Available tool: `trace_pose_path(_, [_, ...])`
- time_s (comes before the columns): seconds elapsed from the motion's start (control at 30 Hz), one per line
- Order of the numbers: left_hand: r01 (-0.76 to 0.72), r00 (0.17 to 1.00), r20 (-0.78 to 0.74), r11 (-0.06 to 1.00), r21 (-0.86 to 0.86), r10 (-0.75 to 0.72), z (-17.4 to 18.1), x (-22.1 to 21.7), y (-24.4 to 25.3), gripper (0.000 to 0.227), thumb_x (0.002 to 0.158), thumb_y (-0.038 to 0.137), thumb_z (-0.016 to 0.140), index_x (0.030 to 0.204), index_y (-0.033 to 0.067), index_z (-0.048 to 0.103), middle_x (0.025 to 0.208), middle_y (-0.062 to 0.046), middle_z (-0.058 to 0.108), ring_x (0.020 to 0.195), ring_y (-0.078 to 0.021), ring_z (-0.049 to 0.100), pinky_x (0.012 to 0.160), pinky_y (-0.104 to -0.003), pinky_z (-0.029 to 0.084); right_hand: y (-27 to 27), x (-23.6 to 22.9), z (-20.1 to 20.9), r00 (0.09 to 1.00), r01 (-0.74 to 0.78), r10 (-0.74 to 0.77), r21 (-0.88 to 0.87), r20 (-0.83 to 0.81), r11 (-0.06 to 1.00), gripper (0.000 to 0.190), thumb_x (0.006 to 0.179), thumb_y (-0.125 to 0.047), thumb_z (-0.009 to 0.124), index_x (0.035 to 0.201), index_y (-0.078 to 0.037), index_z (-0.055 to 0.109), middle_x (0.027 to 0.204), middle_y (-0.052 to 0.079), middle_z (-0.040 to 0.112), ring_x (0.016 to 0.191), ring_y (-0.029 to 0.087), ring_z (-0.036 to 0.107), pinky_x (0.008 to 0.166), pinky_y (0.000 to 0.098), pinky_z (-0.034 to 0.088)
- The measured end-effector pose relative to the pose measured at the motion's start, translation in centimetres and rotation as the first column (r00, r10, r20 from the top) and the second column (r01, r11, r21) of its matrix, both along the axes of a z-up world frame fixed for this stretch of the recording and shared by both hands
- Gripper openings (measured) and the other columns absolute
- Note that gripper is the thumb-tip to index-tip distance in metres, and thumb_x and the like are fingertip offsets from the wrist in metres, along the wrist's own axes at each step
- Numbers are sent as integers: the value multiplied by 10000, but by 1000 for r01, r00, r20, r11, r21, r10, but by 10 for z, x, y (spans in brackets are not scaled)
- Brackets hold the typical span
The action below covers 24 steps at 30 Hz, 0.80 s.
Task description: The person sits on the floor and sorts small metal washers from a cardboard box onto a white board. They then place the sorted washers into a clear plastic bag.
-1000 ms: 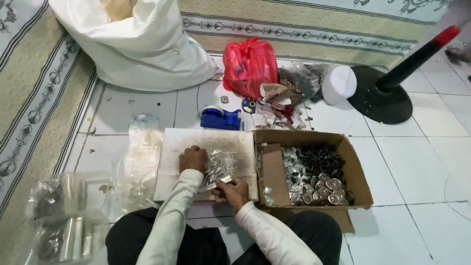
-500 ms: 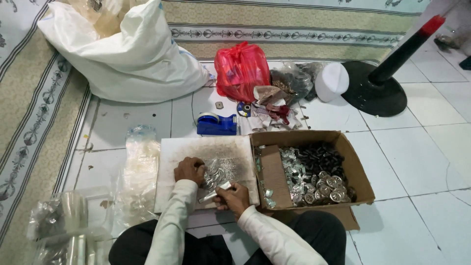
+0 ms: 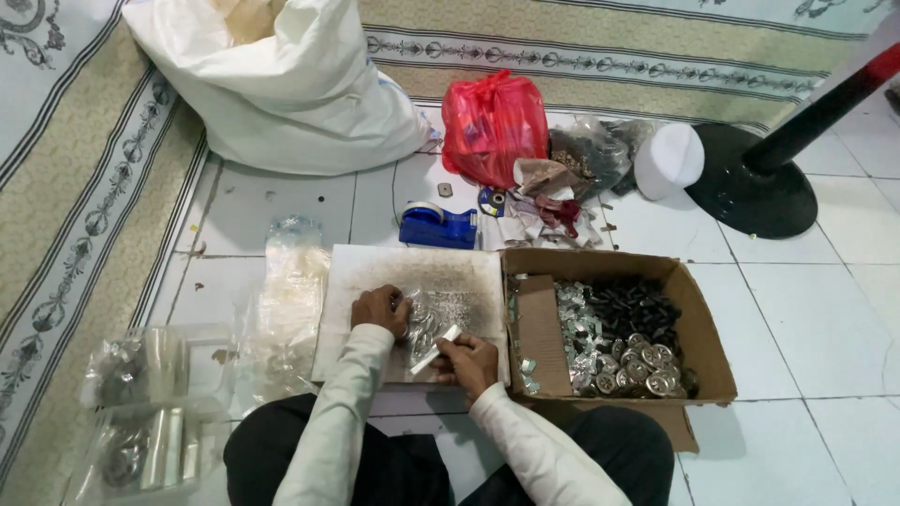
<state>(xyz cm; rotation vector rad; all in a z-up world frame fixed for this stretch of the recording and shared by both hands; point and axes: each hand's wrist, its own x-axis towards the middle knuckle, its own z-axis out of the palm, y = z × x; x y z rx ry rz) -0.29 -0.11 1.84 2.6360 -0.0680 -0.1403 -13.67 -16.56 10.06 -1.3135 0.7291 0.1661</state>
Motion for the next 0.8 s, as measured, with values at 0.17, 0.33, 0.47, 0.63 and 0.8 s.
trace_pose_path(0.17, [-15, 998, -55, 993, -120, 8, 6, -2, 6, 218, 887, 363, 701, 1023, 212, 783, 954, -42, 796, 1016, -287, 752, 906, -427, 593, -9, 1, 14, 1000, -8, 10, -119, 16, 993, 544, 811, -166, 855, 1184, 162, 632, 849, 232, 742, 673, 299, 762, 499, 363, 664])
trace_pose_path(0.33, [-37, 996, -80, 989, -144, 25, 29, -9, 12, 224, 913, 332, 687, 1045, 185, 792, 964, -75, 802, 1015, -320, 761, 886, -463, 605, -10, 2, 19, 996, -77, 83, -214, 19, 974, 557, 774, -214, 892, 1134, 150, 672, 775, 203, 753, 611, 270, 756, 456, 342, 654])
trace_pose_path(0.47, [-14, 996, -91, 988, -152, 0, 19, -6, 15, 260, 905, 344, 710, 1076, 162, 781, 968, -84, 803, 1020, -333, 762, 879, -480, 614, -10, 1, 13, 996, -57, 71, -258, 45, 964, 482, 758, -127, 853, 1110, 157, 685, 770, 199, 744, 610, 257, 739, 432, 325, 622])
trace_pose_path(0.63, [-30, 997, -78, 991, -130, 20, 32, -12, 15, 221, 952, 308, 670, 1092, 171, 773, 960, -70, 804, 998, -307, 770, 876, -460, 617, -12, 1, 12, 995, -57, 75, -249, 63, 967, 497, 751, -154, 880, 1090, 153, 687, 744, 186, 743, 595, 256, 741, 436, 327, 629])
trace_pose_path(0.8, [52, 992, -104, 986, -161, -70, 28, -10, 19, 271, 968, 364, 635, 1116, 172, 756, 1008, -76, 798, 1038, -317, 754, 916, -480, 602, -15, 5, 6, 990, -120, 134, -248, 40, 961, 559, 787, -230, 852, 1147, 151, 655, 703, 192, 730, 521, 234, 719, 456, 317, 636])
